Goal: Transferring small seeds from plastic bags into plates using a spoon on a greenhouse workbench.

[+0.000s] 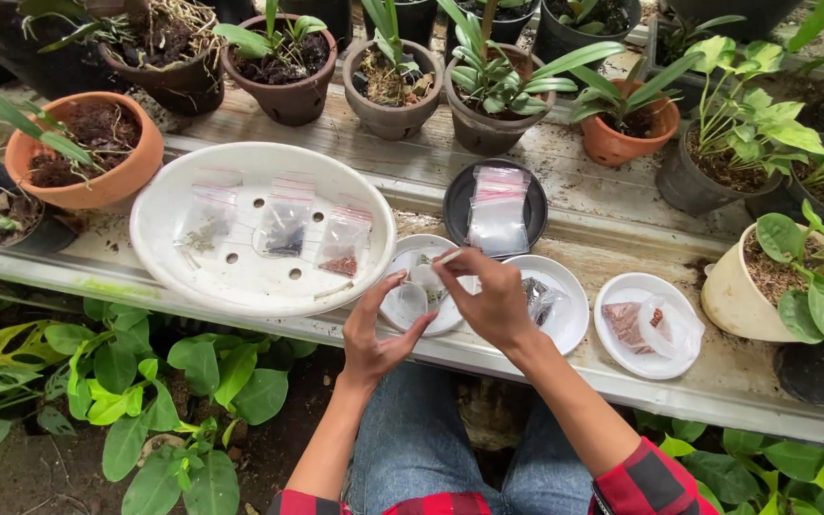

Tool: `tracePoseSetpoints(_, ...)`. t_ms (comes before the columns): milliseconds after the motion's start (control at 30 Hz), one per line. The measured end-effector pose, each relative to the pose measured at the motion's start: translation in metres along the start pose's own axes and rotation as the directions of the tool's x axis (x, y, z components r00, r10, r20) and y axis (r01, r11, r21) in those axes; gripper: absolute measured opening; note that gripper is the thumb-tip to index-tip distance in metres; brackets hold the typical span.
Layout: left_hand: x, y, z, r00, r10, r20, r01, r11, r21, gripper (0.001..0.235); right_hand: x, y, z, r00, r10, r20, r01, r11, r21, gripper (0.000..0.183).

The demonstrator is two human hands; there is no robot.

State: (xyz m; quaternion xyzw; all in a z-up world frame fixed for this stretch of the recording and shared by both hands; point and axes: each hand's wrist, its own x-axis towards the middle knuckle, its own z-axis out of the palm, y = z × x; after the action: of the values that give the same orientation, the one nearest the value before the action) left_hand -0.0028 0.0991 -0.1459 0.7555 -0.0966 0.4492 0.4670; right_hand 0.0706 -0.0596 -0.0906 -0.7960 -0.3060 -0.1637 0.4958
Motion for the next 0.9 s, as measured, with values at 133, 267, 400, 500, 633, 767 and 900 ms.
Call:
tracePoseSetpoints(133,0.003,0.0,-0.002,1.0,0.004,0.004,-0.004,1.0,-0.01,0.074,0.006,-0.011,-0.003,0.979,-0.136,0.15,0.138,0.99,-0.001,0.017)
tracePoseSetpoints(267,0.005,0.002,-0.002,0.999,-0.017,0.04,0.017,1.0,0.01,0.071,0.007,0.003,-0.007,0.939,-0.114,0.325,0.132,0.991,-0.033,0.02)
tracePoseSetpoints(400,0.007,0.003,-0.001,0.995,-0.009,0.096,0.006,0.999,0.039,0.065,0.007,0.019,-0.009,0.954,-0.074,0.289,0.081,0.997,-0.012,0.02)
tracePoseSetpoints(500,0.002,-0.004,0.0,0.996,-0.009,0.093,0.006,0.999,0.037,0.061,0.012,0.021,-0.012,0.972,-0.025,0.234,0.027,1.0,-0.006,0.017)
tracePoseSetpoints(633,0.005,0.0,-0.003,0.998,-0.034,0.061,0.032,0.999,0.032,0.062,0.015,0.024,-0.011,0.96,0.03,0.277,-0.03,1.0,-0.005,0.02)
tracePoseSetpoints(767,0.01,0.004,-0.005,0.999,-0.042,-0.008,0.042,0.999,-0.001,0.061,0.016,0.027,-0.009,0.936,0.124,0.328,-0.112,0.992,-0.057,0.027)
tracePoseSetpoints(900,0.008,0.003,-0.004,0.998,-0.035,-0.051,0.034,0.999,-0.021,0.06,0.014,0.035,-0.005,0.933,0.166,0.319,-0.16,0.986,-0.044,0.027)
